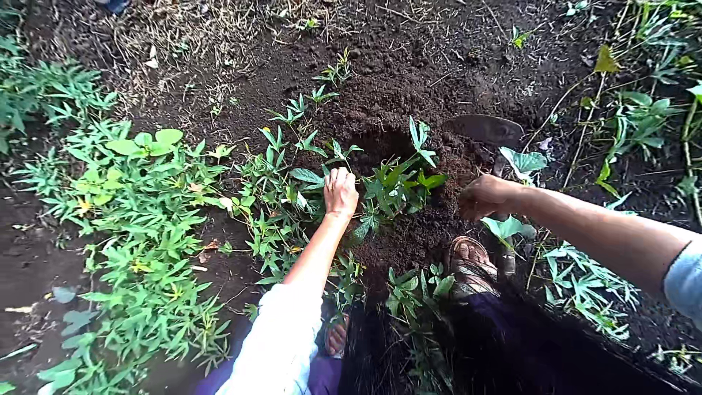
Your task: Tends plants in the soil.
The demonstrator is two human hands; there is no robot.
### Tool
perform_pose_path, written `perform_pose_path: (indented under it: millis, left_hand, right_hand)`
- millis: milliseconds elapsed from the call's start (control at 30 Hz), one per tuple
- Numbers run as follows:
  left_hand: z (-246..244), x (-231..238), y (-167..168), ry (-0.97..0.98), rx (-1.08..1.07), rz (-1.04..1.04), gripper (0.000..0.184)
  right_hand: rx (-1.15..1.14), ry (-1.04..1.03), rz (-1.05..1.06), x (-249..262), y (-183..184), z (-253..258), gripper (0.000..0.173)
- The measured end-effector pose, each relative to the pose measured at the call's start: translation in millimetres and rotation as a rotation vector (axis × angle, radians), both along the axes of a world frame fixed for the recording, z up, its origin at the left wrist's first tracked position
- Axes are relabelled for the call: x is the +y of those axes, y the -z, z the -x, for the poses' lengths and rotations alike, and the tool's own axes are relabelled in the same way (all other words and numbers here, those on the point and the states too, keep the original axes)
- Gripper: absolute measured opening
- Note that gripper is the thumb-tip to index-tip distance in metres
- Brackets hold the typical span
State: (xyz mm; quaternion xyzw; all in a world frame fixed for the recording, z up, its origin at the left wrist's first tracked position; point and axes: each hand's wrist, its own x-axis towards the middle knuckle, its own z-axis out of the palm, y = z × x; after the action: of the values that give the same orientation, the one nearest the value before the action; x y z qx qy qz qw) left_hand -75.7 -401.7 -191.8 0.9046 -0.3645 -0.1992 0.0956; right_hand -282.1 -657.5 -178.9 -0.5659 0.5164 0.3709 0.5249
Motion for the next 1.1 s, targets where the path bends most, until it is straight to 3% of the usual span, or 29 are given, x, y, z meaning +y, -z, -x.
perform_pose_path:
  millis: [67,133,200,300,400,467,600,767,833,933,1033,1067,1100]
  left_hand:
    - [-3.8,-3.8,-6.2,-0.012,0.109,0.020,0.018]
    - [-7.2,-5.6,-6.0,0.099,0.310,-0.009,0.023]
    - [-4.2,-6.7,2.3,0.236,0.403,-0.093,0.036]
    - [3.1,-7.5,26.3,0.318,0.339,-0.339,0.053]
    - [1.9,-7.8,44.9,0.307,0.261,-0.469,0.051]
    - [1.0,-7.0,49.4,0.335,0.223,-0.534,0.052]
    - [2.1,-10.6,48.7,0.374,0.198,-0.704,0.058]
    - [4.9,-15.0,45.4,0.247,0.315,-0.689,0.061]
    - [2.8,-17.7,44.3,0.234,0.355,-0.692,0.069]
    - [0.8,-14.5,48.7,0.197,0.359,-0.646,0.071]
    - [1.6,-14.1,56.6,0.218,0.331,-0.661,0.068]
    - [1.3,-15.3,54.9,0.204,0.350,-0.658,0.066]
    - [0.6,-16.8,52.3,0.181,0.378,-0.655,0.066]
  right_hand:
    - [0.138,0.086,-0.309,18.0,10.6,28.7,0.055]
    - [0.210,0.132,-0.495,45.2,15.2,46.6,0.072]
    - [0.231,0.215,-0.562,71.9,18.3,55.6,0.087]
    - [0.247,0.429,-0.559,98.7,42.7,63.6,0.103]
    - [0.221,0.728,-0.478,115.8,49.9,48.3,0.096]
    - [0.222,0.813,-0.407,121.1,48.0,37.4,0.087]
    - [0.283,0.803,-0.360,113.5,48.1,14.4,0.071]
    - [0.218,0.819,-0.361,96.7,45.5,-20.5,0.047]
    - [0.100,0.711,-0.341,82.6,42.2,-41.6,0.047]
    - [0.018,0.114,-0.169,53.3,29.4,-65.2,0.052]
    - [-0.044,-0.460,0.139,15.6,20.0,-53.6,0.041]
    - [-0.035,-0.565,0.228,3.5,13.8,-44.9,0.046]
    - [0.020,-0.623,0.276,-5.7,11.4,-35.1,0.063]
